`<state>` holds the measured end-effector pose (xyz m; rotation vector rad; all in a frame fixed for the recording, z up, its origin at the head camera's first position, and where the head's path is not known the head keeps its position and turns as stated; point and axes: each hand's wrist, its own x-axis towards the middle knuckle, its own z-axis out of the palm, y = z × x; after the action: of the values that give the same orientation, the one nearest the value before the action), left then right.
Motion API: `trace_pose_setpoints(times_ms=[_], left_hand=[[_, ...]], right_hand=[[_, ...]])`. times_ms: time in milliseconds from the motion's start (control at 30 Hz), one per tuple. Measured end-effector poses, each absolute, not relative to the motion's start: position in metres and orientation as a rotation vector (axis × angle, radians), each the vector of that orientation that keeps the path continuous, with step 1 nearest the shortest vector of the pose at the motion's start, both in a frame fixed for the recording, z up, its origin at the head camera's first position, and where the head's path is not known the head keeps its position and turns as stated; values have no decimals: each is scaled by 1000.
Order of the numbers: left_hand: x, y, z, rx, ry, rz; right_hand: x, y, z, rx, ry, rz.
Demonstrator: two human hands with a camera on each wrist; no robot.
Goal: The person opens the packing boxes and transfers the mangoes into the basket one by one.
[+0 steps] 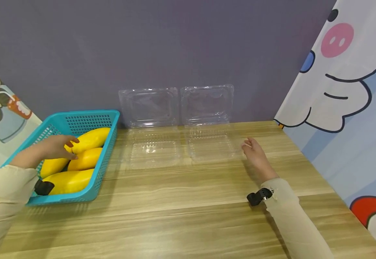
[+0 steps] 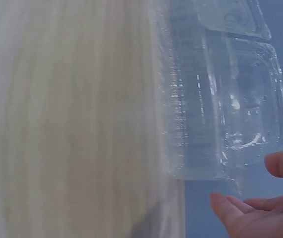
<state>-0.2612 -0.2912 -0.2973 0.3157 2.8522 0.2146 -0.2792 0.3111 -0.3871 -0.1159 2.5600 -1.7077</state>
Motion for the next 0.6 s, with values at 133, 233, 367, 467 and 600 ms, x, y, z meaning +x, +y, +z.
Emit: trace_pose_setpoints(times_ms=[133, 233, 367, 467, 600], left_hand=[[-262, -286, -284, 317, 2919, 186], [-263, -277, -273, 328, 2964, 166], [-266, -260, -258, 351, 3022, 195], [-268, -243, -250, 324, 3049, 268], [-273, -217, -244, 273, 3075, 373]], right_hand=[[-285, 314, -374, -142, 2669, -1546], [-289, 313, -363, -155, 2741, -1436], [-290, 308, -350, -180, 2777, -1394], [-293, 300, -342, -194, 2811, -1358], [-298, 288, -334, -210, 2885, -1244]])
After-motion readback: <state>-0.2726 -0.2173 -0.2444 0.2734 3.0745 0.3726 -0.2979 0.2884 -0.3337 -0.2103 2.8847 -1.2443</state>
